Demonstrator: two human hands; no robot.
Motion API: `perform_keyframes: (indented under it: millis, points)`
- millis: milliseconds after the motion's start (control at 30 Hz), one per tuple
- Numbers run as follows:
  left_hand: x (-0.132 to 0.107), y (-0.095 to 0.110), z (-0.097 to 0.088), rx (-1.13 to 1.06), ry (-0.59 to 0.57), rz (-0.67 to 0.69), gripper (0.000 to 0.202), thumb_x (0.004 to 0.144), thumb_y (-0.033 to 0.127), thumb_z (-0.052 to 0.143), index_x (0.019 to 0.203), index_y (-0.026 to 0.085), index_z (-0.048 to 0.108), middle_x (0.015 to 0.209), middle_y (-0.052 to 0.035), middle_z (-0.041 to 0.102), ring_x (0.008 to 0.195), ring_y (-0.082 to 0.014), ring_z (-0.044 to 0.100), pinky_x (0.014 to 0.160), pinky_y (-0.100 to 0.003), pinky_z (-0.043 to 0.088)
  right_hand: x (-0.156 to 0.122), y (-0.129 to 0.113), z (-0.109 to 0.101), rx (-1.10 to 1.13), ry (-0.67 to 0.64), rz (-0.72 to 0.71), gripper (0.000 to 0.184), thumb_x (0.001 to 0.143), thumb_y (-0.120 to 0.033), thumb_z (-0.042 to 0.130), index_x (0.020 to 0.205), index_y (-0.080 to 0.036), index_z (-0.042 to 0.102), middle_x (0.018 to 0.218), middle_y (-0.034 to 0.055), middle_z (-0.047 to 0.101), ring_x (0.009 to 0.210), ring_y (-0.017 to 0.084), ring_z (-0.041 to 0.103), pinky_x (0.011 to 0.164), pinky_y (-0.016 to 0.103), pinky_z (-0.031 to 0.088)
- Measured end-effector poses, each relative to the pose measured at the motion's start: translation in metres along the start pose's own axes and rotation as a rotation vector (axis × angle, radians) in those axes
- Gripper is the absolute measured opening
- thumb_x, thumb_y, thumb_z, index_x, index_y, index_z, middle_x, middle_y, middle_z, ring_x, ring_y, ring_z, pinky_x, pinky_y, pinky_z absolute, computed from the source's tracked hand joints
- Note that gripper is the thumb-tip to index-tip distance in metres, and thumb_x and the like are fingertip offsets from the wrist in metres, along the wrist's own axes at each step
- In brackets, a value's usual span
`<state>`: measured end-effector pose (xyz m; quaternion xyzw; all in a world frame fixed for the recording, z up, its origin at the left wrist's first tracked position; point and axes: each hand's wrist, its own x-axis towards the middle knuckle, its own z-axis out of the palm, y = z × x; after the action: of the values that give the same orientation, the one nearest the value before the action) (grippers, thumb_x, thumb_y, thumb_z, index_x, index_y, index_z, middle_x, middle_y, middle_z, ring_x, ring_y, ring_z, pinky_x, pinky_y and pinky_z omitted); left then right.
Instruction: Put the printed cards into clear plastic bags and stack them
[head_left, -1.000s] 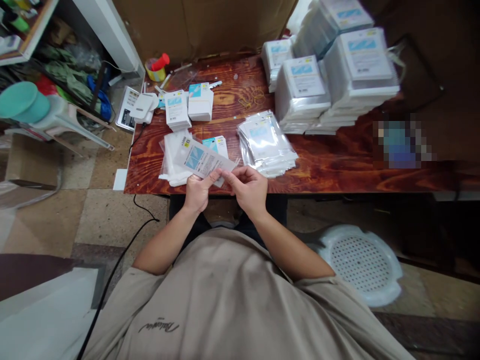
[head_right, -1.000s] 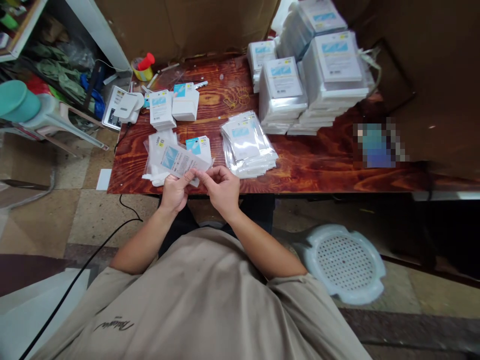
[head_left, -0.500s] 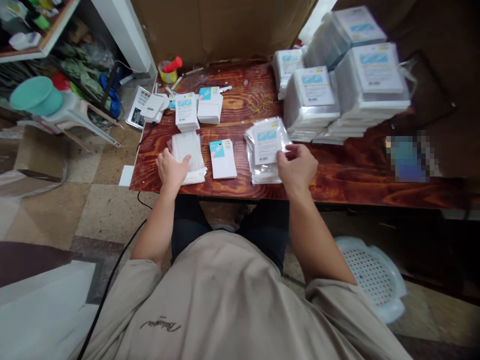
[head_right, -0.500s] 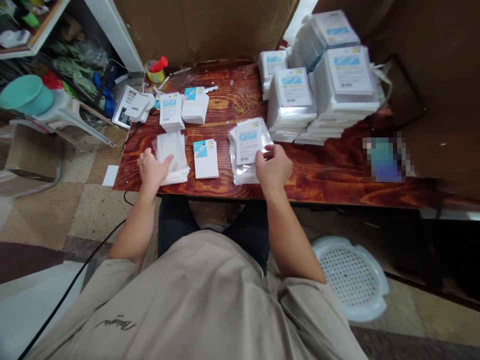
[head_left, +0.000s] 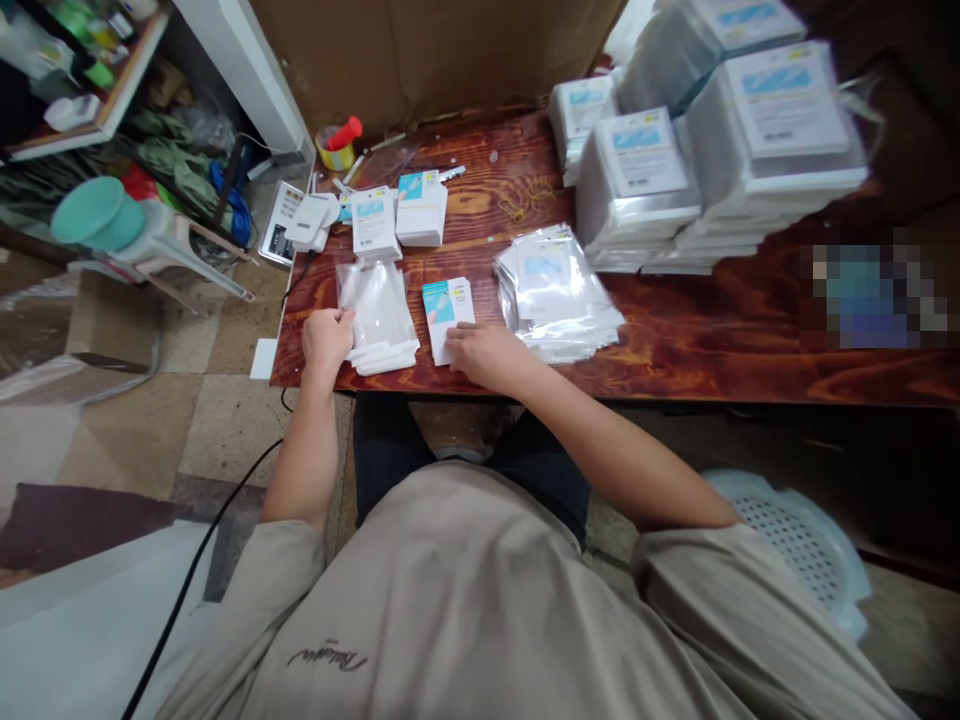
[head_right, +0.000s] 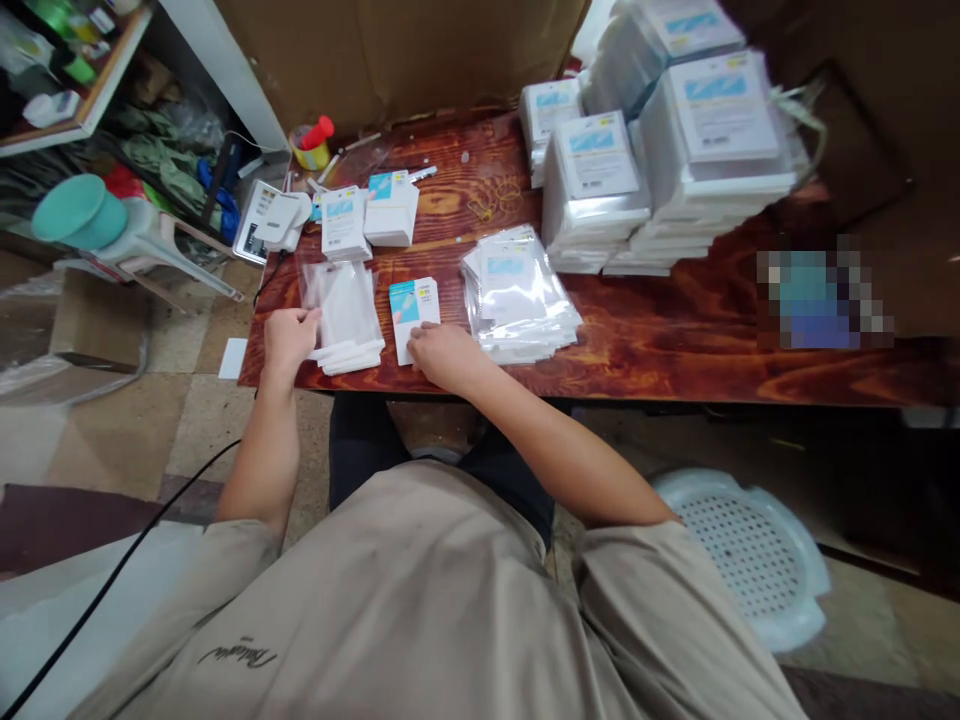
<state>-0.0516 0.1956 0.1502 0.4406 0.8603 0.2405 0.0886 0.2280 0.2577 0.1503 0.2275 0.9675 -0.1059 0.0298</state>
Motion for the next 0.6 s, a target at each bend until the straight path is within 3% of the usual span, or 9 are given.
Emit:
perform_keyframes:
  millis: [133,267,400,600]
  points:
    - [-0.01,0.003,-0.006,-0.041,0.098,0.018,0.035,0.096,0.04,0.054,0.075,0.017,0.07,0.088,-0.0211,0.075,0.094,-0.0343,0.07,0.093,-0.044,0.049,-0.01,0.001,-0.006,-0.049,-0.073,-0.028,0.025,0.101,-0.012,0.045,0.107,-0.008,0.069,0.112,0.017,0.07,0.101,0.026,0.068,0.083,0.034,0.046]
    - [-0.014,0.009,0.004,-0.527,0.176,-0.072,0.024,0.091,0.037,0.062,0.085,0.016,0.072,0.087,-0.0122,0.075,0.08,-0.0237,0.073,0.078,-0.034,0.057,-0.015,-0.008,-0.001,-0.123,-0.014,-0.053,0.029,0.105,-0.025,0.046,0.116,-0.006,0.065,0.114,0.0208,0.068,0.104,0.03,0.066,0.08,0.034,0.046]
    - [-0.022,0.022,0.02,-0.973,0.131,-0.191,0.025,0.085,0.038,0.073,0.092,0.014,0.071,0.084,-0.0092,0.074,0.071,-0.0189,0.074,0.067,-0.03,0.06,-0.012,-0.017,0.003,-0.187,-0.025,-0.007,0.033,0.105,-0.018,0.037,0.116,-0.003,0.064,0.112,0.0243,0.068,0.102,0.032,0.066,0.072,0.035,0.046]
    - [-0.038,0.037,0.031,-1.262,0.011,-0.334,0.03,0.084,0.037,0.079,0.091,0.017,0.059,0.088,-0.0089,0.076,0.078,-0.0195,0.077,0.073,-0.03,0.062,-0.011,-0.014,-0.007,-0.19,-0.098,-0.037,0.033,0.103,-0.011,0.034,0.113,-0.006,0.065,0.111,0.0219,0.07,0.097,0.032,0.069,0.071,0.036,0.045]
